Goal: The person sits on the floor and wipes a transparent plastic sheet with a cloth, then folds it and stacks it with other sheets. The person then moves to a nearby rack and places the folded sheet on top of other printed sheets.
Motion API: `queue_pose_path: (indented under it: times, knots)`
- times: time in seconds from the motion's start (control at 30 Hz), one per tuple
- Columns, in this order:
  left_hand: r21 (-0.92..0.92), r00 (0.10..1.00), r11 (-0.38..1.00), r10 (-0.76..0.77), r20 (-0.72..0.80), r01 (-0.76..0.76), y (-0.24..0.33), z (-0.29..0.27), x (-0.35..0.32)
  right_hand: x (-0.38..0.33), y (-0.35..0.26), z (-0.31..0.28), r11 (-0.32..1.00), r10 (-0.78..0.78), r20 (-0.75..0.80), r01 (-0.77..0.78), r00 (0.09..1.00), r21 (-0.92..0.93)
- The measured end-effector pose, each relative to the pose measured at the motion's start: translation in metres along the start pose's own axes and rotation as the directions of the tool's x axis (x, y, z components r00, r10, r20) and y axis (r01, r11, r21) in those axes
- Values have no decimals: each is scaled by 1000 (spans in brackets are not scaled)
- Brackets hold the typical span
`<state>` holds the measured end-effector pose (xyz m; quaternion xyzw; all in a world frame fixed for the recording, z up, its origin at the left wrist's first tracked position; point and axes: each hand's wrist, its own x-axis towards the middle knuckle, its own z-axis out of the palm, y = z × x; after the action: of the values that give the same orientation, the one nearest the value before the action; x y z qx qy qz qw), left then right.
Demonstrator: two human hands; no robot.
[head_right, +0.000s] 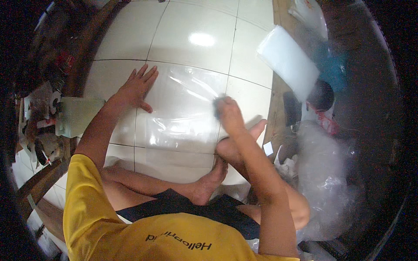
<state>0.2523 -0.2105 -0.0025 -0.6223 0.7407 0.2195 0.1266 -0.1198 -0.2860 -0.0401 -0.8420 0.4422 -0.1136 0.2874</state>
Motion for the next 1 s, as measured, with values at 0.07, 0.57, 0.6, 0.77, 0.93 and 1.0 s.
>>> queue_pose_path:
  times: [0.07,0.57,0.6,0.77,0.93,1.0]
  knots:
    - [23,1000,999,-28,10,28,-1,3,-6,2,-10,-32,943,-44,47,57,998,-327]
    - [-10,997,1000,10,-71,-11,0,3,1,39,-136,88,989,-147,-58,148,987,9]
    - [-23,997,999,20,-78,-22,2,5,2,37,-116,88,994,-97,-65,99,993,34]
    - [-37,999,999,9,-39,-10,-1,12,3,5,-36,11,971,-64,-125,33,990,-237]
    - [20,999,1000,-15,-34,15,0,4,5,14,-32,-16,982,34,-246,-78,969,-171]
    - [2,999,1000,10,-35,-10,-2,5,6,36,-75,5,993,-113,-308,95,945,-74]
